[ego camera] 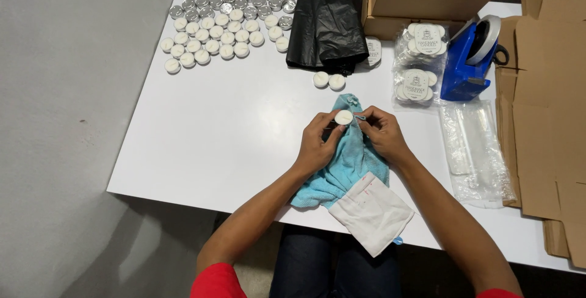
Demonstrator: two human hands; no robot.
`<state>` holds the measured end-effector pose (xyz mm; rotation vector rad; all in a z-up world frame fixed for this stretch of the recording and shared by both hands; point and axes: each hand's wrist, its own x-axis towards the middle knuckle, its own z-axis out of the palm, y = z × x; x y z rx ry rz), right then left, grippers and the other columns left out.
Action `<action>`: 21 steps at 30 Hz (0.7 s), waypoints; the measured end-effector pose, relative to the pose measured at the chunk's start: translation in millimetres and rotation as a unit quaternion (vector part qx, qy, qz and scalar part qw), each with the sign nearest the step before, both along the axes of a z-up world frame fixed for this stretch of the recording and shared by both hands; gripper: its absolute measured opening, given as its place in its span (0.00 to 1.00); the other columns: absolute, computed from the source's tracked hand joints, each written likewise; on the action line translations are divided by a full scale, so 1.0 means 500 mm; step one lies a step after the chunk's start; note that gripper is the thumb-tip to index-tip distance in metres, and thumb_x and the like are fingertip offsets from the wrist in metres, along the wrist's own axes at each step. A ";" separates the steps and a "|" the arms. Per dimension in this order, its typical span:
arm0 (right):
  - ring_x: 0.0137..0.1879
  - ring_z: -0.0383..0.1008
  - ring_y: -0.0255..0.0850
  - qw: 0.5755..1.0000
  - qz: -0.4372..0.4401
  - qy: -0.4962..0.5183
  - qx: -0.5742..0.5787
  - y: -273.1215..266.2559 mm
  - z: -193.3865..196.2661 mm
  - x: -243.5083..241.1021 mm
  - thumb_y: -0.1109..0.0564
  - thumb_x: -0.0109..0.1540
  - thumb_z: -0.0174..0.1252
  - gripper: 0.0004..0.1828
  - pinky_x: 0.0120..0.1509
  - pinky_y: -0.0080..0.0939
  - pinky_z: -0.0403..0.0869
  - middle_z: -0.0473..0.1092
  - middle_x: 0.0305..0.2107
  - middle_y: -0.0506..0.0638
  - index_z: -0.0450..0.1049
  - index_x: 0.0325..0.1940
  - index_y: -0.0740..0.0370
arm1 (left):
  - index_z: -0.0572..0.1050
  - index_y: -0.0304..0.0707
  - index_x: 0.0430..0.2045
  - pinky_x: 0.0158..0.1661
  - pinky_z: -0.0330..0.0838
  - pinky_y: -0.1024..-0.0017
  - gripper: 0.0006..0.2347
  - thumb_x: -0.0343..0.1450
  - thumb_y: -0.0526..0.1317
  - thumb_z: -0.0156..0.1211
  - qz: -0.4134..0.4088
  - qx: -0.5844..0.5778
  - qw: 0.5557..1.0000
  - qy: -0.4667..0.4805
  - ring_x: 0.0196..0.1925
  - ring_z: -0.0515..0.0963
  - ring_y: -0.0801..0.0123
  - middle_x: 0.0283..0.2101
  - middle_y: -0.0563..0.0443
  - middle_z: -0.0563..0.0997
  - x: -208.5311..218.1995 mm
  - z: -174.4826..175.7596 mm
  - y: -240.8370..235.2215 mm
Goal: The person wipes small white candles with a blue cloth and places them into a clear plastic bag. They then seal the bag and place it on the table. The person continues to wipe additional candles with the cloth.
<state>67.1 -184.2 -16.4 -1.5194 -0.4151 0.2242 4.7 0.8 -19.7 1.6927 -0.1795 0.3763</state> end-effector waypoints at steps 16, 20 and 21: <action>0.44 0.73 0.34 0.999 0.032 -0.012 0.021 0.007 0.022 -0.011 0.63 0.63 0.65 0.12 0.50 0.37 0.75 0.76 0.36 0.54 0.75 0.48 0.70 | 0.72 0.36 0.62 0.43 0.72 0.66 0.17 0.76 0.36 0.57 -0.048 0.031 0.998 -0.026 0.42 0.79 0.64 0.42 0.42 0.76 -0.002 0.005 0.012; 0.42 0.73 0.33 1.000 0.011 -0.023 0.003 -0.001 0.008 -0.002 0.65 0.66 0.60 0.04 0.45 0.37 0.74 0.76 0.31 0.55 0.76 0.43 0.70 | 0.72 0.34 0.61 0.43 0.72 0.65 0.17 0.76 0.36 0.58 -0.046 0.034 0.998 -0.027 0.42 0.79 0.63 0.42 0.42 0.77 0.002 0.001 0.016; 0.43 0.72 0.33 1.000 0.011 -0.020 0.009 0.003 0.022 -0.009 0.66 0.64 0.62 0.06 0.47 0.37 0.74 0.76 0.33 0.54 0.76 0.45 0.69 | 0.72 0.35 0.62 0.43 0.72 0.65 0.17 0.76 0.36 0.57 -0.047 0.031 0.998 -0.024 0.42 0.79 0.63 0.42 0.42 0.77 0.002 0.002 0.015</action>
